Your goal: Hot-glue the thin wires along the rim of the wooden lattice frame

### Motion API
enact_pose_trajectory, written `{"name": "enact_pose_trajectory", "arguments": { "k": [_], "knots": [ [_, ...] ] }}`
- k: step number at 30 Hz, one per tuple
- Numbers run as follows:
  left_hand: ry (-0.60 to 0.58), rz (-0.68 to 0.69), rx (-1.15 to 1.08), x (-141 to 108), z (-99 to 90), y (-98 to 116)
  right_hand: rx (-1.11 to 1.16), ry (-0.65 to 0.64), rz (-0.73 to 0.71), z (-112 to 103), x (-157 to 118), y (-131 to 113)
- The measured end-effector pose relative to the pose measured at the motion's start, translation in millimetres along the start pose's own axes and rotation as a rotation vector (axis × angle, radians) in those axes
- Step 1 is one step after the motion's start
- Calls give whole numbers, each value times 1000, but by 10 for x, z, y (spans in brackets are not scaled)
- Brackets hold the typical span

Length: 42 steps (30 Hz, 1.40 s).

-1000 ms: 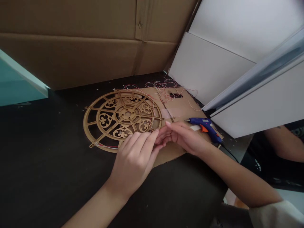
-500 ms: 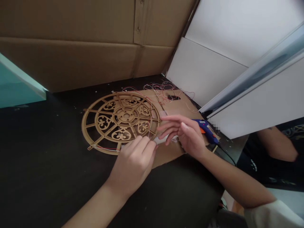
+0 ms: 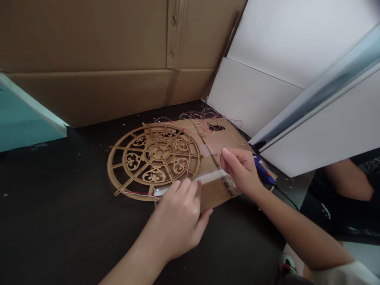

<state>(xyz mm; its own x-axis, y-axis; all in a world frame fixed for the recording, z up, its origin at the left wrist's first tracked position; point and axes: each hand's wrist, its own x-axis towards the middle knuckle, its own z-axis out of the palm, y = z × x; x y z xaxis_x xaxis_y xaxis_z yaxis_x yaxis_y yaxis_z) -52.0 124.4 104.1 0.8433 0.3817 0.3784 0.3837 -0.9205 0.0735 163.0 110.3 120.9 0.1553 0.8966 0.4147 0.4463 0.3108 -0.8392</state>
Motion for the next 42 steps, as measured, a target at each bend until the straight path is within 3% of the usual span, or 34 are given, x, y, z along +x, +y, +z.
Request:
{"name": "enact_pose_trajectory", "arguments": {
  "k": [6,12,18,21,31,42],
  "knots": [
    [67,9,28,-16,84,146,-214,-76,-126,37,-23,-69],
    [103,105,0,-36,169,289,-264,-97,-99,65,-26,-59],
    [122,254,-46,-69,192,302,-285,-85,-114,81,-22,-35],
    [133,313,-99,-96,214,294,-256,-153,-69,86,-5,-17],
    [47,180,-139,-103,270,278,-212,-480,-254,176,-65,12],
    [-97,134,-160,-92,270,266,-187,-476,-256,327,-130,108]
  ]
}}
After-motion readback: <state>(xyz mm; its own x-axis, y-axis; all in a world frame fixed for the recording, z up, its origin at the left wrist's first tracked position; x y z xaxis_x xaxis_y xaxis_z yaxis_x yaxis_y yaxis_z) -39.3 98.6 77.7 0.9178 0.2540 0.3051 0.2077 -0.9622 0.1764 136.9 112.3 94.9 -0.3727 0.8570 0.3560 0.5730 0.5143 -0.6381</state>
